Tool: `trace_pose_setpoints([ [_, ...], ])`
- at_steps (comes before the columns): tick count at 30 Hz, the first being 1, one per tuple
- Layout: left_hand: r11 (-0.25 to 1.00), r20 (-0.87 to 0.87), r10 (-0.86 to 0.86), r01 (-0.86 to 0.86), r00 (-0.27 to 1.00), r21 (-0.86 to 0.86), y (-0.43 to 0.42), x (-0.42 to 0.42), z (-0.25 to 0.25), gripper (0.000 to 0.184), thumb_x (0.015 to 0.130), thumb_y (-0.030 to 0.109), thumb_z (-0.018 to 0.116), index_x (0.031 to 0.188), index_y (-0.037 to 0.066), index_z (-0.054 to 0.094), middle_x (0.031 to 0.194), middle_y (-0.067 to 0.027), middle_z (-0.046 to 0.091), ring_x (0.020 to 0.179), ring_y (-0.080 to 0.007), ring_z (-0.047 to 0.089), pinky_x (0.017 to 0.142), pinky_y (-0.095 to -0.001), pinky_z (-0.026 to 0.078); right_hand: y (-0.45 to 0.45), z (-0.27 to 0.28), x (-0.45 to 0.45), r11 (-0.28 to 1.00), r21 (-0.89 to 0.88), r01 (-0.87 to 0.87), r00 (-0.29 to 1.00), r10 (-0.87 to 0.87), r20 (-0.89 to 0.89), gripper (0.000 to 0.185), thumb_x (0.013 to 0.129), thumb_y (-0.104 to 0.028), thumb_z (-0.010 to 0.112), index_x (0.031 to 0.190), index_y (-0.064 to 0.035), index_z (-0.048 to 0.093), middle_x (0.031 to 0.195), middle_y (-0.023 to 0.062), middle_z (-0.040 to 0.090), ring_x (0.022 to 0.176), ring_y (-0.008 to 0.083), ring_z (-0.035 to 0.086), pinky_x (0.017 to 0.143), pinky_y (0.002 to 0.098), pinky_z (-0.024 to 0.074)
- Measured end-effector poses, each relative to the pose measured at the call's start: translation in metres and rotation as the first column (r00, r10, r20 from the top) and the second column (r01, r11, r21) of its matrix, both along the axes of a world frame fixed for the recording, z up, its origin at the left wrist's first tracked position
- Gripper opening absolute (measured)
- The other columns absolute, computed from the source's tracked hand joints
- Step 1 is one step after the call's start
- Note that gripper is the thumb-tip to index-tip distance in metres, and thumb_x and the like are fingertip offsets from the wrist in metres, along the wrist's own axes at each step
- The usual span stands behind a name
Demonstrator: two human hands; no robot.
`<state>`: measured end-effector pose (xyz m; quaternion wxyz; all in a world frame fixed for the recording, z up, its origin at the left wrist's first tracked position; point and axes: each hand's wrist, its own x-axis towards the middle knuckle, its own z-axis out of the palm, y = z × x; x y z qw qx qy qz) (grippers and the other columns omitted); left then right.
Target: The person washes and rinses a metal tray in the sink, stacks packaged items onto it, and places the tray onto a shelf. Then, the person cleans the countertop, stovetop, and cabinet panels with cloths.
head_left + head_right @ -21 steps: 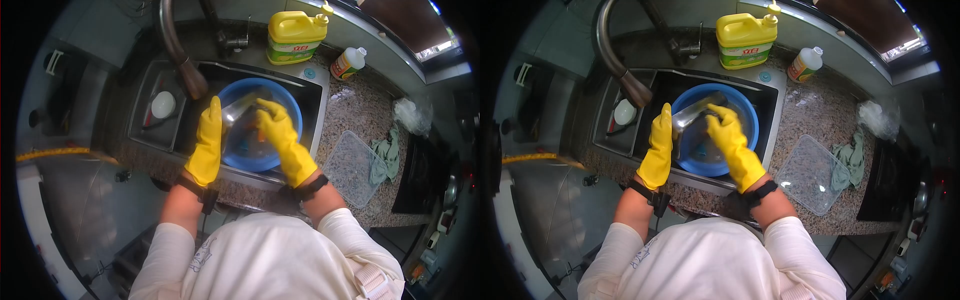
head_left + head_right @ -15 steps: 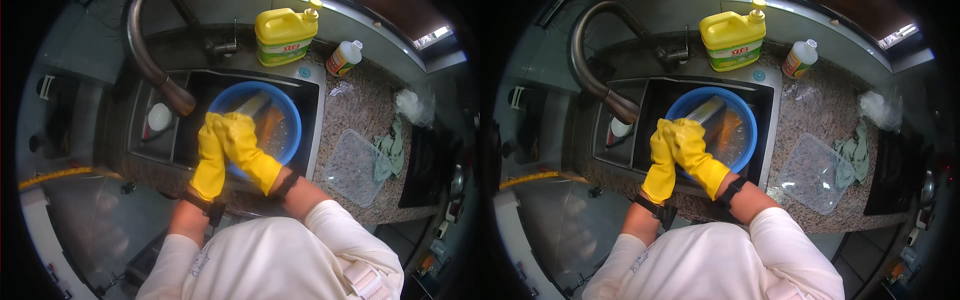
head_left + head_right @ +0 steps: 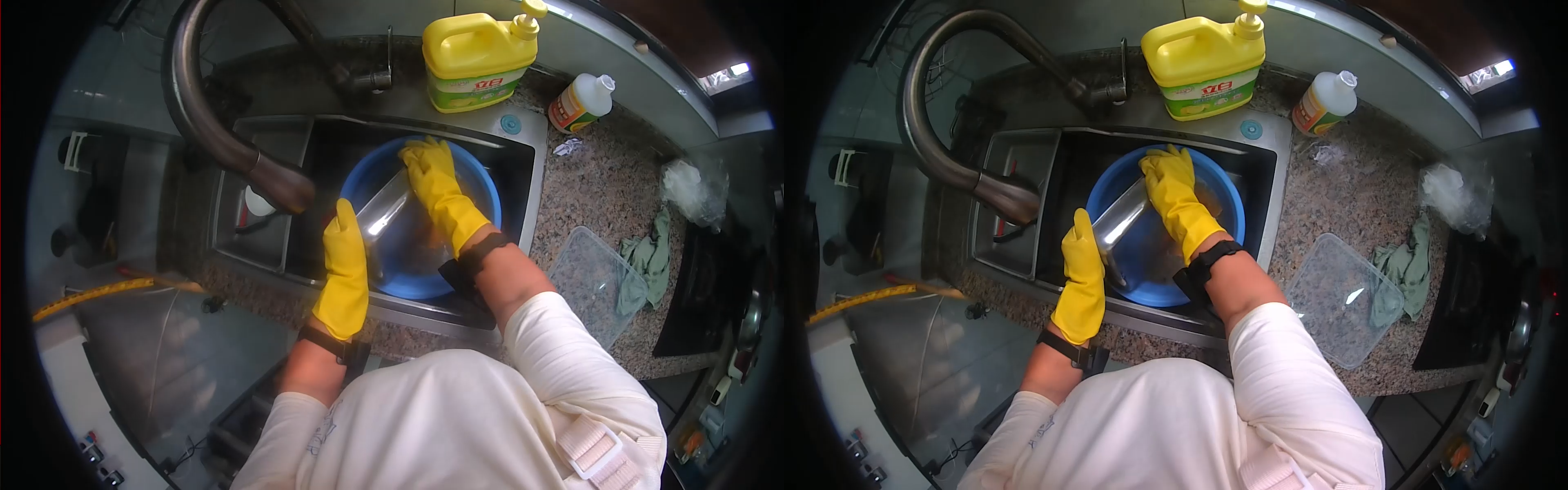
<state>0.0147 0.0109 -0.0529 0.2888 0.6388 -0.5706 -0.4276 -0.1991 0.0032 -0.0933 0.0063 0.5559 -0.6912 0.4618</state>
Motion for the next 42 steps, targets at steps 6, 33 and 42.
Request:
trace_pose_setpoints([
  [6,0.855,0.024,-0.099,0.097,0.995,-0.510,-0.007,-0.003,-0.016,0.053,0.101,0.048,0.050,0.072,0.004,0.061,0.051,-0.0048,0.053,0.040,-0.0149,0.048,0.039,-0.0278,0.036,0.041,0.083,0.093,0.985,-0.137,-0.105,0.989,0.119,0.092,0.010,0.074,-0.017,0.062,0.074,-0.0104,0.070,0.097,0.0101,0.070,0.097,0.0380,0.061,0.085,0.0516,0.0433],
  [33,0.861,0.130,-0.483,0.444,0.866,0.247,-0.015,0.004,0.042,0.051,0.103,0.046,0.042,0.102,0.000,0.065,0.087,-0.0184,0.067,0.082,-0.0314,0.065,0.073,-0.0378,0.050,0.022,0.036,-0.047,0.905,0.129,-0.405,0.461,0.080,0.884,0.026,0.097,-0.025,0.051,0.110,-0.0102,0.068,0.104,0.0063,0.065,0.098,0.0203,0.059,0.088,0.0316,0.0465],
  [42,0.893,-0.121,-0.408,0.367,0.905,-0.260,0.003,-0.061,0.060,0.035,0.105,0.028,0.045,0.105,0.000,0.066,0.088,-0.0177,0.068,0.083,-0.0279,0.067,0.070,-0.0365,0.051,0.040,0.092,0.021,0.934,-0.104,-0.342,0.923,0.355,0.151,0.022,0.089,-0.023,0.056,0.097,-0.0069,0.069,0.100,0.0129,0.069,0.098,0.0345,0.062,0.094,0.0473,0.0464],
])
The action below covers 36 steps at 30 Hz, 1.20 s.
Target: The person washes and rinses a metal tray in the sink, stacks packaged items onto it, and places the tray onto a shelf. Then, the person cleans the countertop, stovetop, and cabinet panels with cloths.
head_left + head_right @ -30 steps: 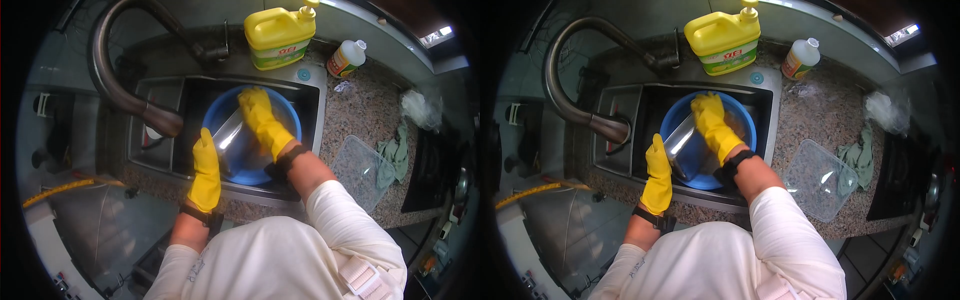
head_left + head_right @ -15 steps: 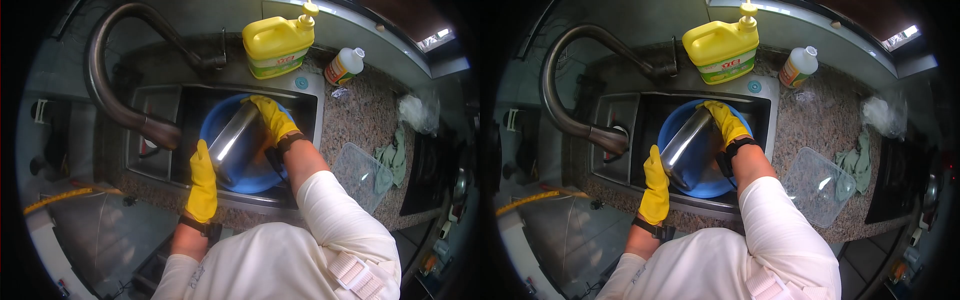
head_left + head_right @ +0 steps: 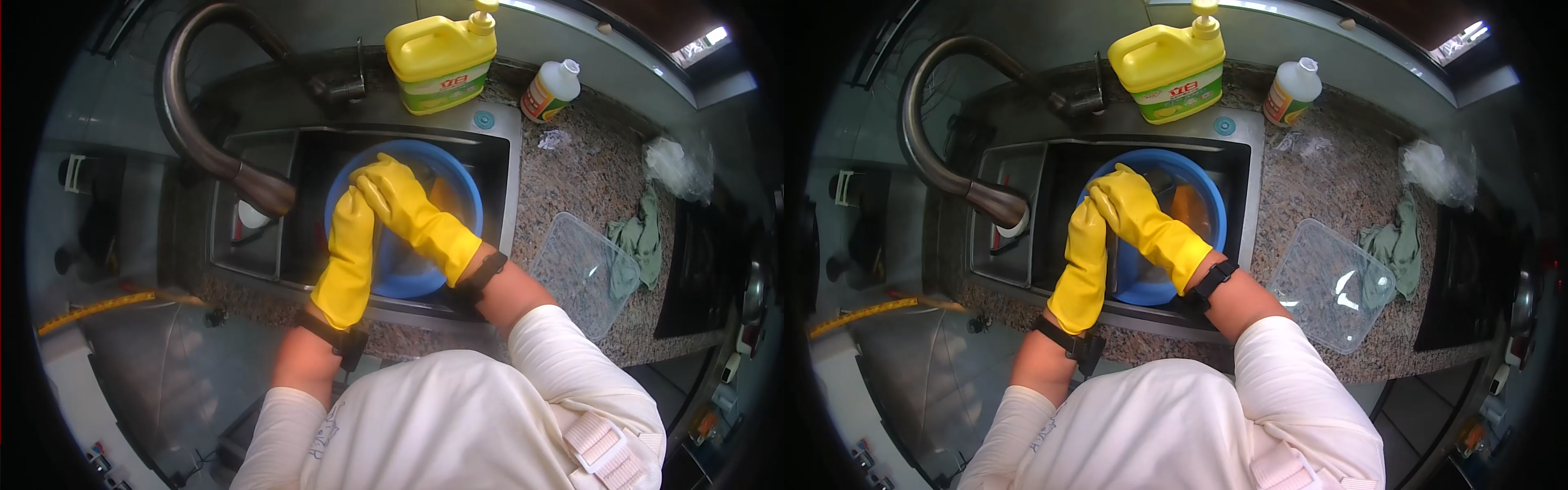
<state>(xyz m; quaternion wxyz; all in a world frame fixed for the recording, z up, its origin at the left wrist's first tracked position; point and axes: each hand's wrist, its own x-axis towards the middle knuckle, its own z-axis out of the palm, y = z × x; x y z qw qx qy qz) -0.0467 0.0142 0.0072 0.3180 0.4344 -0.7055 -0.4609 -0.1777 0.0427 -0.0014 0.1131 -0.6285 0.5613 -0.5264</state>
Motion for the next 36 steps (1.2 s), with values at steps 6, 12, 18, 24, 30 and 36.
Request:
trace_pose_setpoints([
  [6,0.989,0.102,0.121,-0.129,0.987,0.079,0.017,-0.006,0.011,0.057,0.104,0.048,0.043,0.092,-0.002,0.069,0.071,-0.0087,0.064,0.069,-0.0192,0.060,0.061,-0.0355,0.046,-0.005,-0.073,-0.048,0.969,0.246,0.035,0.992,-0.063,0.106,0.018,0.083,-0.019,0.058,0.088,-0.0087,0.071,0.097,0.0111,0.071,0.098,0.0345,0.063,0.090,0.0495,0.0448],
  [12,0.924,-0.346,0.337,-0.236,0.876,0.303,0.014,-0.008,-0.015,0.047,0.105,0.040,0.046,0.091,0.001,0.068,0.074,-0.0091,0.067,0.071,-0.0201,0.065,0.060,-0.0334,0.050,0.006,-0.010,0.019,0.985,0.051,0.166,0.977,-0.157,-0.142,0.017,0.083,-0.024,0.060,0.088,-0.0139,0.074,0.093,0.0087,0.072,0.108,0.0383,0.062,0.099,0.0554,0.0399],
  [18,0.879,0.034,0.230,-0.223,0.973,0.421,0.000,0.019,-0.005,0.046,0.103,0.040,0.049,0.082,0.003,0.067,0.065,-0.0014,0.060,0.053,-0.0110,0.052,0.049,-0.0261,0.038,-0.006,-0.035,-0.003,0.925,0.184,0.332,0.934,-0.295,-0.200,0.017,0.079,-0.021,0.060,0.087,-0.0149,0.074,0.101,0.0050,0.072,0.114,0.0407,0.058,0.103,0.0606,0.0354],
  [24,0.858,-0.132,0.415,-0.339,0.900,0.386,0.007,0.030,-0.020,0.045,0.102,0.040,0.053,0.075,0.005,0.062,0.062,0.0010,0.056,0.052,-0.0095,0.048,0.048,-0.0270,0.036,0.005,-0.035,0.000,0.935,0.138,0.327,0.933,-0.297,-0.202,0.014,0.079,-0.019,0.063,0.089,-0.0143,0.072,0.099,0.0063,0.071,0.109,0.0411,0.060,0.102,0.0591,0.0372],
  [30,0.840,-0.065,0.434,-0.377,0.899,0.391,0.008,0.042,-0.023,0.052,0.101,0.045,0.052,0.070,0.005,0.059,0.057,-0.0023,0.050,0.051,-0.0121,0.044,0.048,-0.0298,0.035,0.027,-0.047,-0.042,0.885,0.429,-0.183,0.617,-0.236,0.751,0.031,0.097,-0.029,0.050,0.112,-0.0107,0.070,0.115,0.0129,0.065,0.107,0.0276,0.060,0.093,0.0393,0.0476],
  [36,0.996,0.490,-0.046,0.002,0.870,0.090,0.003,0.055,-0.007,0.052,0.103,0.044,0.047,0.093,-0.004,0.065,0.070,-0.0134,0.063,0.068,-0.0205,0.062,0.062,-0.0358,0.048,0.008,-0.022,-0.001,0.974,0.199,-0.108,0.898,0.010,0.439,0.028,0.093,-0.026,0.049,0.096,-0.0092,0.072,0.090,0.0165,0.067,0.091,0.0322,0.063,0.083,0.0435,0.0483],
])
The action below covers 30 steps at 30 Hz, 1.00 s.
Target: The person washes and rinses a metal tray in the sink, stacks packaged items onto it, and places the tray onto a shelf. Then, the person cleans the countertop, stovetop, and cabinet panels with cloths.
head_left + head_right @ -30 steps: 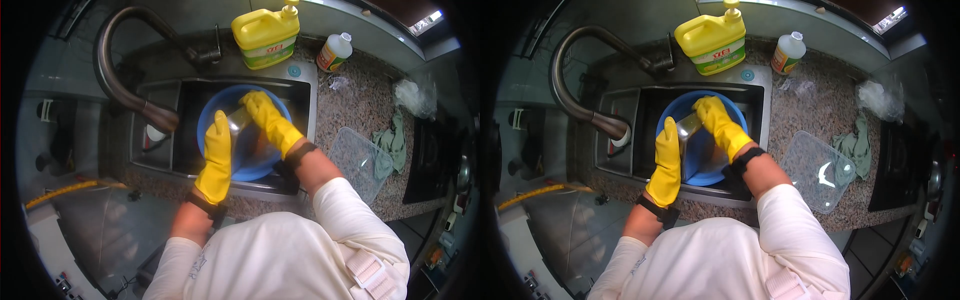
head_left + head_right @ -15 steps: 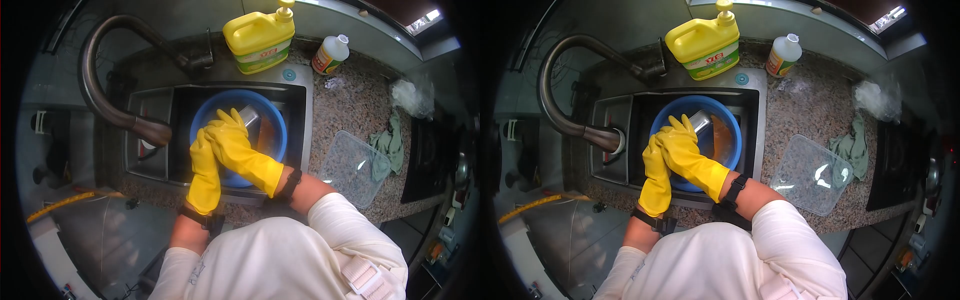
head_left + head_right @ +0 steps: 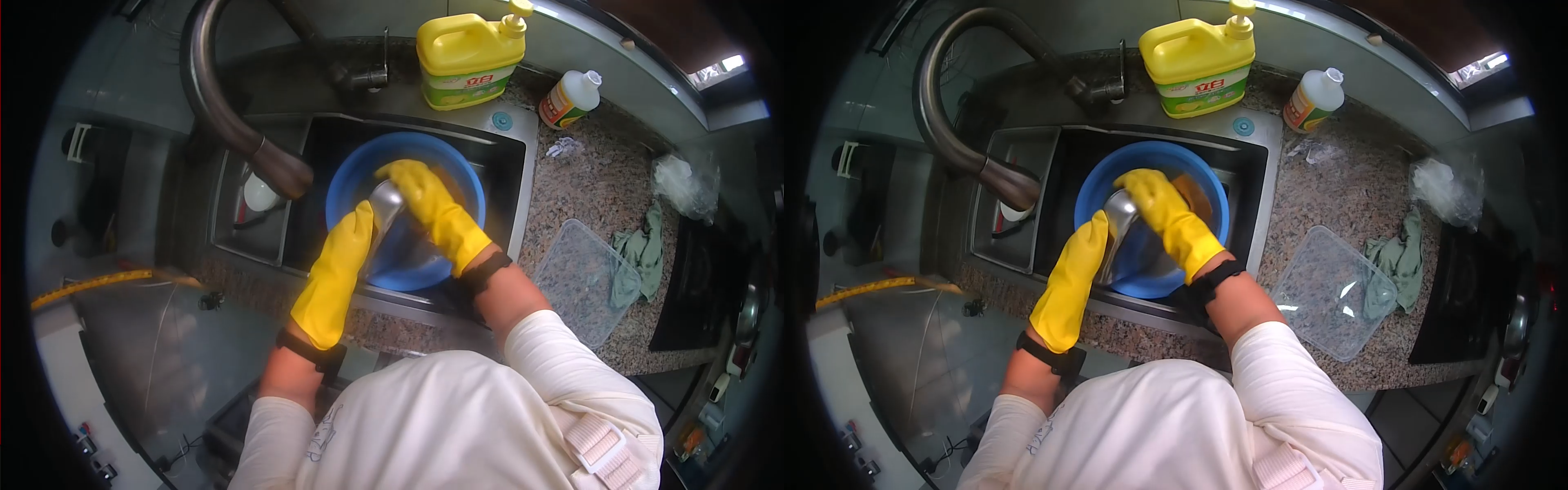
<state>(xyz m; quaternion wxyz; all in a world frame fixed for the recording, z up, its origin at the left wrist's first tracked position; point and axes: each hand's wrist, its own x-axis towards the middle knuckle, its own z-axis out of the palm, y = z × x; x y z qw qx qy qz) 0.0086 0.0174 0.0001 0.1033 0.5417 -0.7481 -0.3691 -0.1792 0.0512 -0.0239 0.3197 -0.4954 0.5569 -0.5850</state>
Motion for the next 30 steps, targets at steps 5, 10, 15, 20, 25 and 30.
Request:
trace_pose_setpoints([
  [5,0.945,-0.312,0.250,-0.301,0.916,-0.126,0.008,-0.001,0.012,0.054,0.104,0.044,0.043,0.097,-0.003,0.068,0.080,-0.0165,0.069,0.075,-0.0269,0.067,0.068,-0.0368,0.051,-0.003,0.015,0.055,0.968,-0.222,-0.118,0.772,-0.051,-0.634,0.020,0.085,-0.026,0.056,0.081,-0.0108,0.068,0.085,0.0111,0.066,0.092,0.0324,0.061,0.086,0.0462,0.0453],
  [10,0.917,-0.221,0.396,-0.372,0.891,0.144,0.014,-0.016,0.037,0.056,0.103,0.047,0.049,0.088,-0.003,0.069,0.071,-0.0042,0.063,0.066,-0.0115,0.054,0.060,-0.0314,0.045,-0.005,-0.062,0.011,0.981,-0.041,0.189,0.830,-0.181,-0.528,0.019,0.082,-0.026,0.059,0.087,-0.0124,0.072,0.098,0.0110,0.071,0.102,0.0377,0.061,0.094,0.0506,0.0416],
  [15,0.824,-0.458,0.557,-0.395,0.693,0.405,0.002,-0.001,0.009,0.054,0.103,0.046,0.049,0.092,-0.003,0.070,0.077,-0.0066,0.067,0.070,-0.0149,0.061,0.065,-0.0287,0.048,0.001,0.024,0.081,0.984,-0.113,0.137,0.909,-0.170,-0.380,0.020,0.086,-0.019,0.057,0.093,-0.0114,0.074,0.103,0.0111,0.071,0.113,0.0428,0.058,0.103,0.0569,0.0370],
  [20,0.799,-0.192,0.574,-0.492,0.796,0.347,0.000,-0.003,0.022,0.055,0.103,0.048,0.048,0.091,-0.002,0.069,0.076,-0.0057,0.065,0.068,-0.0141,0.057,0.063,-0.0298,0.046,-0.023,-0.098,-0.014,0.967,0.188,0.170,0.985,-0.163,-0.053,0.028,0.091,-0.019,0.049,0.097,-0.0109,0.075,0.103,0.0100,0.072,0.102,0.0348,0.064,0.091,0.0447,0.0483],
  [25,0.804,-0.342,0.584,-0.466,0.736,0.370,0.004,-0.001,0.018,0.056,0.102,0.049,0.048,0.085,0.000,0.066,0.068,-0.0038,0.060,0.061,-0.0143,0.053,0.059,-0.0299,0.043,-0.007,-0.058,-0.039,0.923,0.385,-0.011,0.716,-0.262,0.647,0.030,0.097,-0.023,0.049,0.100,-0.0089,0.075,0.096,0.0083,0.072,0.089,0.0228,0.065,0.085,0.0343,0.0499],
  [30,0.950,-0.329,0.149,-0.042,0.933,0.310,-0.006,0.020,-0.002,0.042,0.101,0.045,0.054,0.091,0.007,0.068,0.077,0.0020,0.060,0.068,-0.0087,0.053,0.062,-0.0258,0.042,-0.017,-0.036,-0.073,0.934,0.352,-0.061,0.873,-0.121,0.473,0.033,0.099,-0.026,0.046,0.104,-0.0069,0.073,0.098,0.0081,0.070,0.091,0.0208,0.063,0.088,0.0344,0.0491],
])
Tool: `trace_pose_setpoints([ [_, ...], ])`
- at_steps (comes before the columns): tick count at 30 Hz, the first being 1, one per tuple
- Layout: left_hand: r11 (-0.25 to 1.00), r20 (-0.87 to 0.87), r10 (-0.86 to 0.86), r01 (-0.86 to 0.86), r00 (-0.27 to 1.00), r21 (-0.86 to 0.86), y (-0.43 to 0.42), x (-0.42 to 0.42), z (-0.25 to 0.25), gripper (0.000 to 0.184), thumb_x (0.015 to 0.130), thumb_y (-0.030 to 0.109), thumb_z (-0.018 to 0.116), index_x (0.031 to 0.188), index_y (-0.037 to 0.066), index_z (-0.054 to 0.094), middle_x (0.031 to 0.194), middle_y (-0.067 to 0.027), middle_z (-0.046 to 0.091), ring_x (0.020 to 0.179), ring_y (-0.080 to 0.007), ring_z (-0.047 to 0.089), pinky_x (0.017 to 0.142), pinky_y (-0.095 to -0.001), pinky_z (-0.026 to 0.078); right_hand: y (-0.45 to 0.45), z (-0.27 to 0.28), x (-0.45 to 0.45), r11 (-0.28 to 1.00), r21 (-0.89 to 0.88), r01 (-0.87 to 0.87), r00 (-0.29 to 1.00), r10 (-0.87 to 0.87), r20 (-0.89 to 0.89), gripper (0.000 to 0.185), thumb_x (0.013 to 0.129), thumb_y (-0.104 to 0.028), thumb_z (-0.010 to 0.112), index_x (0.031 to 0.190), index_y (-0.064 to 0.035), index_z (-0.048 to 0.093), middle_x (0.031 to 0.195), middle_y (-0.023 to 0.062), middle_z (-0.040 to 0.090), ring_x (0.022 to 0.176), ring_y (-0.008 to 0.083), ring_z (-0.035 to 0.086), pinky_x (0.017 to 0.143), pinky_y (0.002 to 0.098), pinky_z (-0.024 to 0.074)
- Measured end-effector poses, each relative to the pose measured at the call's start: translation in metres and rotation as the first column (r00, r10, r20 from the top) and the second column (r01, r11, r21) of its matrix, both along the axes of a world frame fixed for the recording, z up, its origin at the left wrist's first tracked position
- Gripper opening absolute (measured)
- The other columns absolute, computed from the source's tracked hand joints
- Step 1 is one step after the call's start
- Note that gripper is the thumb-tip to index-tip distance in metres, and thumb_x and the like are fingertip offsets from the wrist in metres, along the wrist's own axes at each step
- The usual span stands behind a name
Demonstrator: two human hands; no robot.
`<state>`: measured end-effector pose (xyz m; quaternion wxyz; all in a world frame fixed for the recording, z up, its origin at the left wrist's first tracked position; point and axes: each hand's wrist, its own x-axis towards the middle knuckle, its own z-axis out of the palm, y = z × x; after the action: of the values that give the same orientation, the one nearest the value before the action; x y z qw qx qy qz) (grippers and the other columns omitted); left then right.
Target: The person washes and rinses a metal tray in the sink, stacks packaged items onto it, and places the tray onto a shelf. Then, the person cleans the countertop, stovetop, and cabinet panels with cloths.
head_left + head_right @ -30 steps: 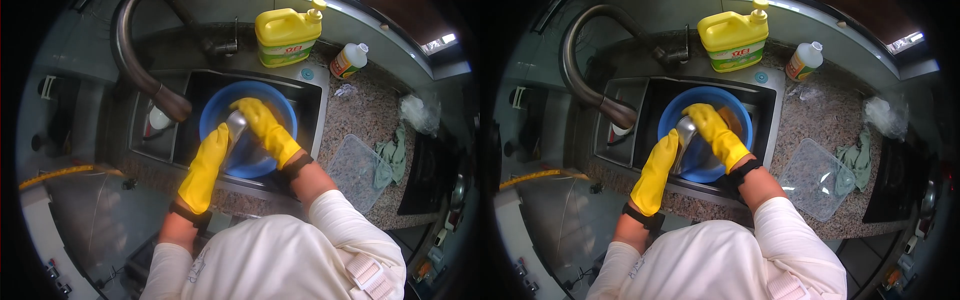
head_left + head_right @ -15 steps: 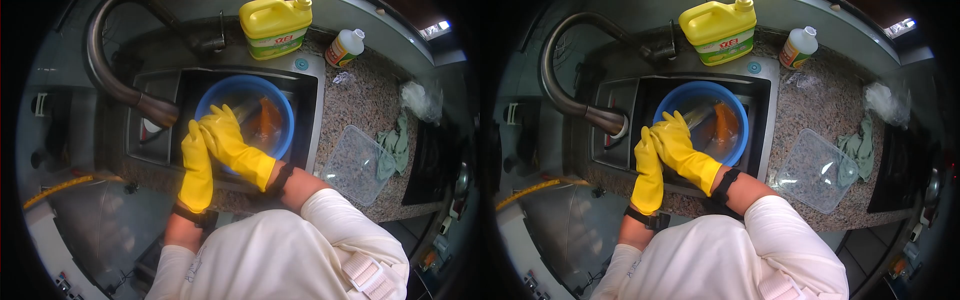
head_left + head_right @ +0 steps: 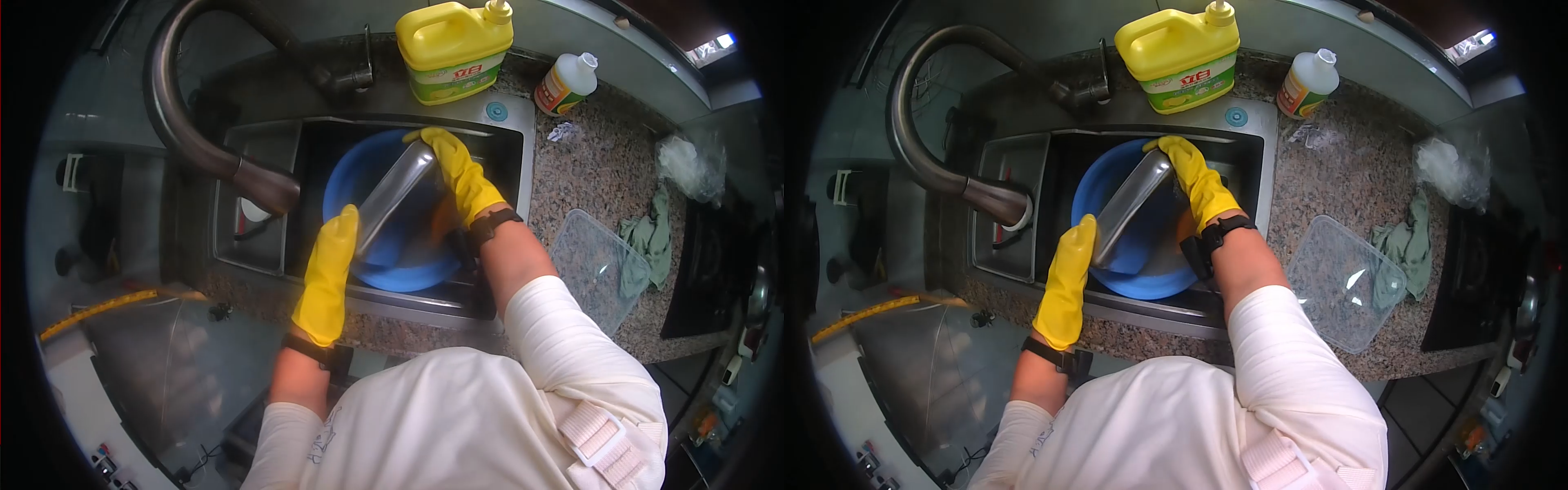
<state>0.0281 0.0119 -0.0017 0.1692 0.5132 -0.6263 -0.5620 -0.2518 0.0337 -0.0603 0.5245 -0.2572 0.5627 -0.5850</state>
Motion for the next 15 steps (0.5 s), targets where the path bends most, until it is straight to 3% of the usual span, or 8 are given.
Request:
trace_pose_setpoints([
  [2,0.994,0.051,-0.112,0.112,0.992,0.009,-0.006,-0.003,-0.025,0.043,0.103,0.045,0.049,0.100,0.007,0.068,0.083,0.0007,0.061,0.074,-0.0082,0.054,0.068,-0.0251,0.043,-0.009,0.012,0.007,0.979,-0.206,-0.009,0.989,-0.021,-0.144,0.032,0.098,-0.026,0.047,0.105,-0.0072,0.072,0.105,0.0106,0.070,0.100,0.0246,0.063,0.091,0.0353,0.0479],
  [3,0.992,0.015,-0.098,0.099,0.995,-0.080,-0.002,-0.010,-0.041,0.045,0.104,0.046,0.047,0.105,0.006,0.067,0.086,-0.0005,0.062,0.075,-0.0092,0.055,0.069,-0.0247,0.044,-0.011,0.030,0.015,0.945,-0.297,-0.135,0.917,0.006,-0.398,0.030,0.096,-0.026,0.049,0.103,-0.0071,0.072,0.107,0.0123,0.069,0.103,0.0267,0.062,0.093,0.0365,0.0474],
  [5,0.997,-0.143,-0.047,0.039,0.989,-0.064,-0.005,-0.021,-0.063,0.053,0.104,0.051,0.042,0.116,0.004,0.064,0.095,-0.0049,0.065,0.081,-0.0135,0.060,0.075,-0.0264,0.048,-0.011,0.042,0.047,0.837,-0.426,-0.343,0.651,-0.115,-0.750,0.025,0.089,-0.024,0.056,0.099,-0.0075,0.072,0.104,0.0145,0.069,0.102,0.0334,0.062,0.094,0.0418,0.0470],
  [6,0.997,-0.145,-0.048,0.039,0.988,-0.066,0.000,-0.029,-0.050,0.053,0.104,0.051,0.042,0.116,0.004,0.064,0.095,-0.0049,0.065,0.081,-0.0135,0.060,0.075,-0.0264,0.048,-0.011,0.069,0.065,0.856,-0.146,-0.496,0.373,0.059,-0.926,0.021,0.086,-0.023,0.059,0.095,-0.0084,0.071,0.094,0.0111,0.070,0.094,0.0336,0.064,0.098,0.0466,0.0461],
  [8,0.942,-0.299,0.334,-0.316,0.894,0.110,0.008,-0.047,-0.010,0.056,0.103,0.054,0.041,0.114,0.004,0.064,0.097,-0.0067,0.067,0.087,-0.0161,0.064,0.077,-0.0294,0.051,-0.011,0.054,0.096,0.830,-0.449,-0.329,0.477,-0.265,-0.838,0.017,0.082,-0.023,0.063,0.091,-0.0106,0.072,0.084,0.0089,0.069,0.088,0.0341,0.065,0.099,0.0504,0.0454],
  [12,0.799,-0.326,0.600,-0.569,0.731,0.194,0.017,-0.052,-0.004,0.065,0.103,0.057,0.039,0.099,-0.001,0.069,0.079,-0.0108,0.069,0.076,-0.0173,0.068,0.066,-0.0282,0.052,0.008,0.062,0.110,0.879,-0.349,-0.326,0.465,-0.172,-0.868,0.016,0.082,-0.020,0.062,0.090,-0.0137,0.073,0.089,0.0086,0.071,0.095,0.0339,0.065,0.105,0.0549,0.0400],
  [14,0.880,-0.140,0.474,-0.467,0.869,0.084,0.014,-0.031,-0.018,0.059,0.100,0.057,0.048,0.100,0.001,0.067,0.084,-0.0069,0.066,0.070,-0.0149,0.062,0.062,-0.0280,0.050,-0.004,0.037,0.075,0.938,-0.259,-0.228,0.240,-0.204,-0.949,0.017,0.080,-0.019,0.061,0.089,-0.0146,0.075,0.090,0.0065,0.072,0.103,0.0355,0.063,0.106,0.0565,0.0364],
  [15,0.895,-0.012,0.443,-0.441,0.897,0.062,0.016,-0.034,-0.003,0.064,0.100,0.057,0.047,0.085,-0.002,0.068,0.063,-0.0050,0.059,0.058,-0.0156,0.056,0.053,-0.0310,0.045,-0.012,0.033,0.068,0.924,-0.369,-0.099,0.434,-0.294,-0.852,0.017,0.076,-0.021,0.061,0.084,-0.0154,0.076,0.093,0.0043,0.073,0.108,0.0355,0.061,0.104,0.0562,0.0358],
])
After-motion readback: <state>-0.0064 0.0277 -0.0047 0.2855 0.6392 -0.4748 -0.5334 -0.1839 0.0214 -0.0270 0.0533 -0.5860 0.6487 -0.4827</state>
